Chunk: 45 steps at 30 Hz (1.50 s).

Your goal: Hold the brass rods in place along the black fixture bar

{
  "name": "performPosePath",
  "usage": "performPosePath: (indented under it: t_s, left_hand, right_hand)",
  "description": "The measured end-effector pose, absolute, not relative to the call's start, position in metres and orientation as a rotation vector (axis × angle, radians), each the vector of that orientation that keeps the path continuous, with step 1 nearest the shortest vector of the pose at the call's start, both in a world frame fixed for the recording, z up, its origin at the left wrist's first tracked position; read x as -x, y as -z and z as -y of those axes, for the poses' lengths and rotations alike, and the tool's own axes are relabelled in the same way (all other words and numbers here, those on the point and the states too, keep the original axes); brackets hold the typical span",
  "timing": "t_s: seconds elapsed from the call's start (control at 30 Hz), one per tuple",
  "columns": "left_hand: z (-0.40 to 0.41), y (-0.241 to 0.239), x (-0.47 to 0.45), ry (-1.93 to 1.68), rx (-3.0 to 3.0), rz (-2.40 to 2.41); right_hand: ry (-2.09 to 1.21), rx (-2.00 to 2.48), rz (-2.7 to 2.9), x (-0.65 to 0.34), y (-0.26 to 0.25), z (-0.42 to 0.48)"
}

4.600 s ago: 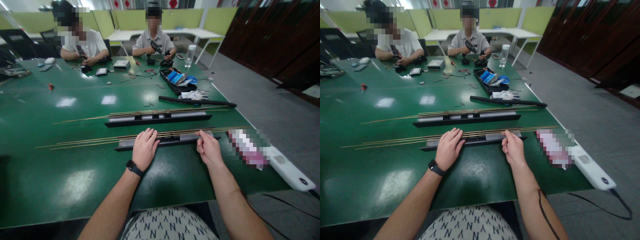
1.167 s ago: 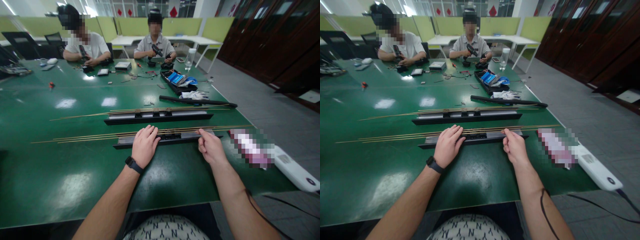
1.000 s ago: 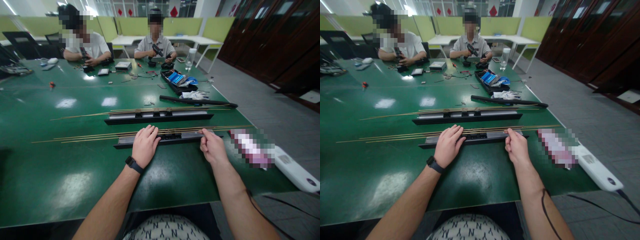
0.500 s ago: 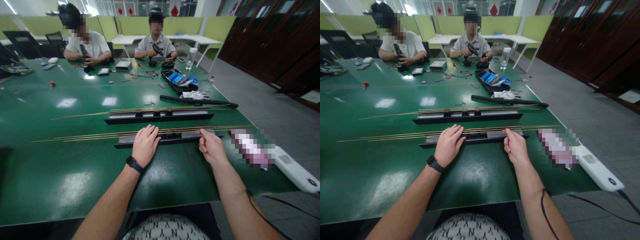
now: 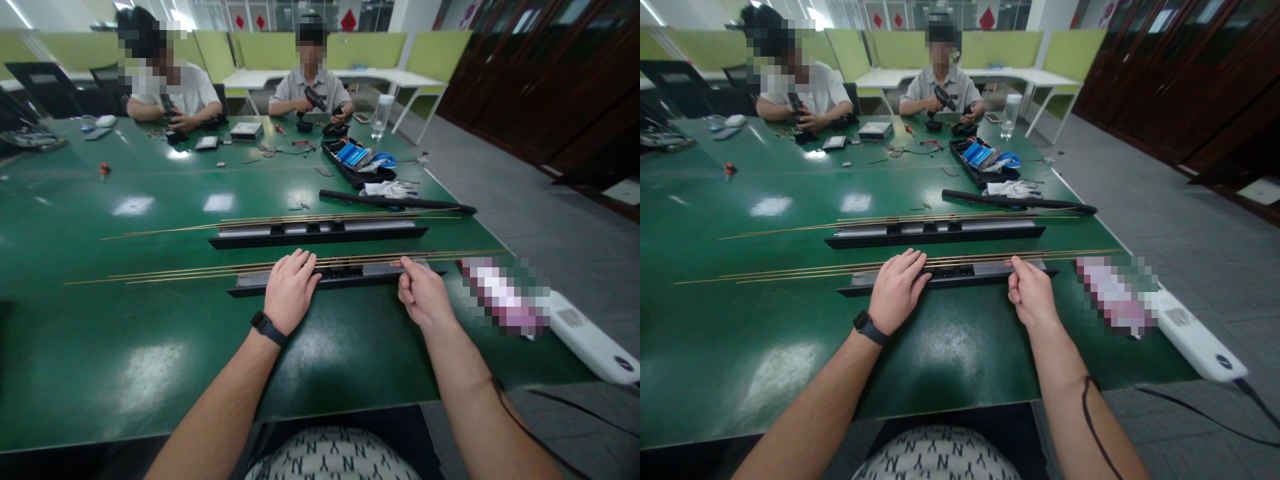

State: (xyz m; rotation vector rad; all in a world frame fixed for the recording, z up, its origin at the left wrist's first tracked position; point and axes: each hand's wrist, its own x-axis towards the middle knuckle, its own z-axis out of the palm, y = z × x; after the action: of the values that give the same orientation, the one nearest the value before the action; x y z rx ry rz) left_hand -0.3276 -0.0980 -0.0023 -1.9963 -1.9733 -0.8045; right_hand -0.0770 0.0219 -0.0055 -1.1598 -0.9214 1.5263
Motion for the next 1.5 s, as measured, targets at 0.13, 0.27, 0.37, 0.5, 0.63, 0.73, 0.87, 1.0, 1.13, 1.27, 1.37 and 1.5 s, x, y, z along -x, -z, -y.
performPosePath:
  t_s: [0.13, 0.27, 0.37, 0.5, 0.63, 0.73, 0.87, 1.0, 1.13, 1.27, 1.37, 1.5]
  left_hand:
    - [0.0982, 0.002, 0.3275, 0.808, 1.992, 1.967]
    - [0.0984, 0.002, 0.3275, 0.803, 1.988, 1.968]
    - [0.098, 0.0028, 0.3278, 0.801, 1.992, 1.971]
    - [0.0977, 0.0032, 0.3278, 0.801, 1.996, 1.971]
    - [0.098, 0.0025, 0.3275, 0.806, 1.991, 1.973]
    - [0.0983, 0.0024, 0.3275, 0.807, 1.988, 1.975]
    - [0.0986, 0.0025, 0.3274, 0.807, 1.988, 1.971]
    - [0.0986, 0.0019, 0.3269, 0.803, 1.988, 1.975]
    - [0.0982, 0.0017, 0.3269, 0.804, 1.988, 1.975]
    - [0.0975, 0.0031, 0.3277, 0.803, 1.987, 1.967]
    - [0.0972, 0.0041, 0.3283, 0.799, 1.988, 1.97]
    - [0.0973, 0.004, 0.3283, 0.803, 1.99, 1.973]
  right_hand:
    - [-1.435, 1.175, 0.877, 0.076, 0.0032, -0.0227]
    - [-1.393, 1.187, 0.844, 0.0767, 0.0014, -0.0221]
    - [-1.399, 1.199, 0.832, 0.0764, 0.0019, -0.0226]
    - [-1.42, 1.19, 0.859, 0.0758, 0.0047, -0.0233]
    - [-1.555, 1.156, 0.961, 0.0791, 0.0065, -0.0201]
    - [-1.61, 1.147, 1.028, 0.0828, 0.0063, -0.0169]
    - [-1.618, 1.149, 1.047, 0.0846, 0.006, -0.0155]
    - [-1.627, 1.143, 1.05, 0.0836, 0.0063, -0.0157]
    - [-1.623, 1.138, 1.053, 0.0833, 0.0066, -0.0156]
    - [-1.618, 1.14, 1.061, 0.0835, 0.0072, -0.0158]
    - [-1.619, 1.152, 1.053, 0.0838, 0.007, -0.0159]
    - [-1.617, 1.157, 1.046, 0.0843, 0.0062, -0.0156]
